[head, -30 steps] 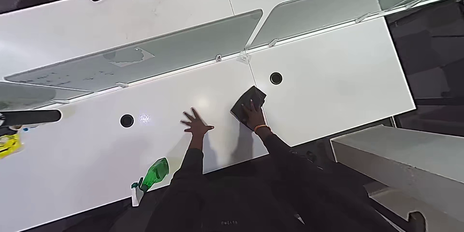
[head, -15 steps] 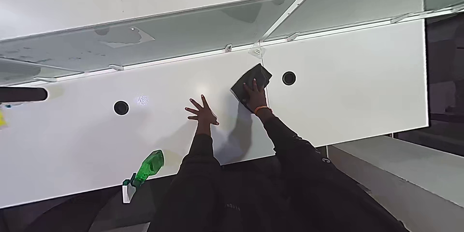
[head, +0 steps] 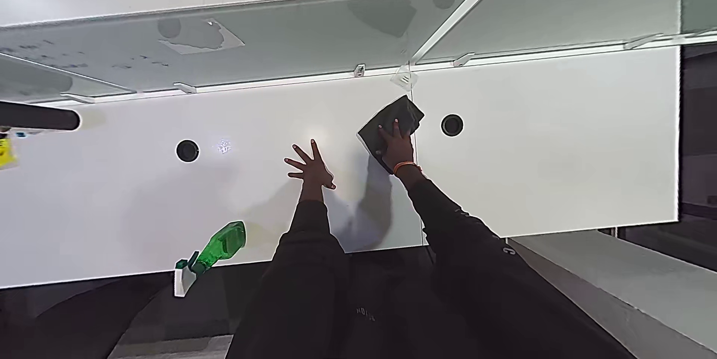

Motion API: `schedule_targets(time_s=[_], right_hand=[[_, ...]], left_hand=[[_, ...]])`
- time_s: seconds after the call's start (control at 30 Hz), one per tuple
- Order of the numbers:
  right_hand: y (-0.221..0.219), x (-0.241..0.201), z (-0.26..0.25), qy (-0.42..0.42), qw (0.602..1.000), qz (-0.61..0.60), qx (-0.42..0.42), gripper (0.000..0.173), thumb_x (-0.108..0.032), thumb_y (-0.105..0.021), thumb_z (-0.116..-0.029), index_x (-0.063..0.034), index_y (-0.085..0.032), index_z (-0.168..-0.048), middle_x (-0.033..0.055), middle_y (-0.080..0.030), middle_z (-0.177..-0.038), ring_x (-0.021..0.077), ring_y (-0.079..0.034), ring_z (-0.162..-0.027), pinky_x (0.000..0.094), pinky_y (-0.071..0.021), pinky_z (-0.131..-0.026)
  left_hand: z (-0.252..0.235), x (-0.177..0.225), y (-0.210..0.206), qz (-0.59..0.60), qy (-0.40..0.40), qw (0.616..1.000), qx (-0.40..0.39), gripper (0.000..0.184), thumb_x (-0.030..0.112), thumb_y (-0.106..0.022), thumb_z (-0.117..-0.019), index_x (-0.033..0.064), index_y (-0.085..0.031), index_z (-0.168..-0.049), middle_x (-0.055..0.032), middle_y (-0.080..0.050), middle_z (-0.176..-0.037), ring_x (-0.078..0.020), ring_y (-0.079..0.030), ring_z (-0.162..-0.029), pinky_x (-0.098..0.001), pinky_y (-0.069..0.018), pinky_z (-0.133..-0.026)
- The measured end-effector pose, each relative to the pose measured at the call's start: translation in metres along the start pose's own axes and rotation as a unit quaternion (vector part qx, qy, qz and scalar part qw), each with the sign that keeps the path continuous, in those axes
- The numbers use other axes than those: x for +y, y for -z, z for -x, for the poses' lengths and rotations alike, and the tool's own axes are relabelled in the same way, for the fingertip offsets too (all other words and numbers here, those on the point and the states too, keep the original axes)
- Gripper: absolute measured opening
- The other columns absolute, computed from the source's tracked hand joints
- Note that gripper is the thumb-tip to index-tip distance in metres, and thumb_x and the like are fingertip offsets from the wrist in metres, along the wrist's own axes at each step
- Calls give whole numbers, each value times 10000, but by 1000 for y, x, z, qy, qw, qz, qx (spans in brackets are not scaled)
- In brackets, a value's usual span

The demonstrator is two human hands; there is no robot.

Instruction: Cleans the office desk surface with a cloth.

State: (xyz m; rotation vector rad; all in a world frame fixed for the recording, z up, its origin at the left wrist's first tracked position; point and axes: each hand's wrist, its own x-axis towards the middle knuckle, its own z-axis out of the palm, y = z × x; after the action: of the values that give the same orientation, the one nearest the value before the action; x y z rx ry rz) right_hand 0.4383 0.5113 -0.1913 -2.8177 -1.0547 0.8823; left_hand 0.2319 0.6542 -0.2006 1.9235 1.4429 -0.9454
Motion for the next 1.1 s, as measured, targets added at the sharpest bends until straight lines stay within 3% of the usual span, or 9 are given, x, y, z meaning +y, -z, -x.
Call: schedule_targets(time_s=[0.37, 0.53, 0.6, 0.63, 0.67, 0.73, 0.83, 0.97, 1.1], right_hand=[[-1, 3, -1, 8, 1000, 4, -5, 824, -324, -870, -815, -311, -483, -1543, 197, -191, -1705, 593, -273, -1463, 723, -405, -1059], [-1, 6, 12, 31, 999, -5, 23, 777, -344, -846, -849, -304, -489, -1538, 159, -197, -1713, 535, -248, -1506, 680, -392, -1113], [-3, 8, 11, 29, 999, -3, 23, 759, -373, -824, -868, -314, -481, -1542, 148, -191, -1716, 530, -254, -1505, 679, -396, -1109], [-3, 7, 10, 27, 999, -2, 21, 755, -380, -820, -872, -312, -480, -1542, 149, -191, -1716, 532, -252, -1505, 681, -400, -1103], [-4, 7, 11, 26, 1000, -1, 17, 754, -388, -819, -873, -308, -481, -1542, 151, -192, -1715, 539, -254, -1501, 684, -407, -1094], [-6, 7, 5, 22, 1000, 1, 11, 752, -386, -816, -871, -312, -482, -1540, 152, -194, -1714, 536, -263, -1497, 673, -406, -1104], [-5, 9, -2, 16, 1000, -3, 2, 742, -374, -788, -884, -323, -468, -1553, 166, -182, -1714, 519, -269, -1502, 643, -364, -1153], [-8, 3, -1, -1, 1000, -21, 4, 754, -293, -813, -852, -342, -492, -1533, 145, -182, -1718, 527, -264, -1498, 661, -371, -1136], [-8, 4, 9, 1, 1000, -19, -13, 657, -295, -740, -917, -327, -500, -1527, 109, -195, -1720, 484, -273, -1511, 614, -382, -1148]], left_hand=[[-5, -8, -12, 51, -20, 997, 46, 1784, 296, -1031, -336, 364, 214, -1612, -261, 465, -1546, -701, 267, -1395, -979, -95, -888], [-7, -9, -11, 64, -24, 996, 56, 1772, 312, -1028, -335, 379, 193, -1617, -246, 465, -1553, -688, 282, -1397, -973, -95, -902], [-8, -11, -12, 76, -30, 995, 60, 1687, 406, -1012, -429, 373, 181, -1622, -248, 439, -1571, -692, 270, -1400, -973, -85, -903], [-7, -12, -14, 85, -34, 993, 79, 1545, 541, -947, -552, 360, 138, -1637, -256, 388, -1600, -697, 238, -1411, -969, -75, -911], [-7, -12, -21, 88, -27, 988, 121, 1360, 731, -798, -674, 355, 68, -1652, -257, 307, -1641, -685, 192, -1436, -951, -62, -947], [-16, -6, -39, 68, -8, 968, 240, 1126, 890, -515, -768, 342, -105, -1662, -278, 92, -1692, -644, 75, -1488, -900, -63, -1032], [-26, 3, -49, 27, 18, 946, 323, 893, 837, -319, -881, 359, -265, -1633, -247, -102, -1702, -579, -80, -1525, -836, -131, -1104], [-29, 2, -54, 10, 39, 946, 323, 801, 771, -267, -930, 380, -269, -1629, -219, -122, -1707, -550, -106, -1534, -810, -147, -1116], [-27, 3, -54, 10, 38, 946, 322, 758, 735, -254, -950, 385, -289, -1622, -207, -119, -1711, -546, -111, -1535, -797, -149, -1123]])
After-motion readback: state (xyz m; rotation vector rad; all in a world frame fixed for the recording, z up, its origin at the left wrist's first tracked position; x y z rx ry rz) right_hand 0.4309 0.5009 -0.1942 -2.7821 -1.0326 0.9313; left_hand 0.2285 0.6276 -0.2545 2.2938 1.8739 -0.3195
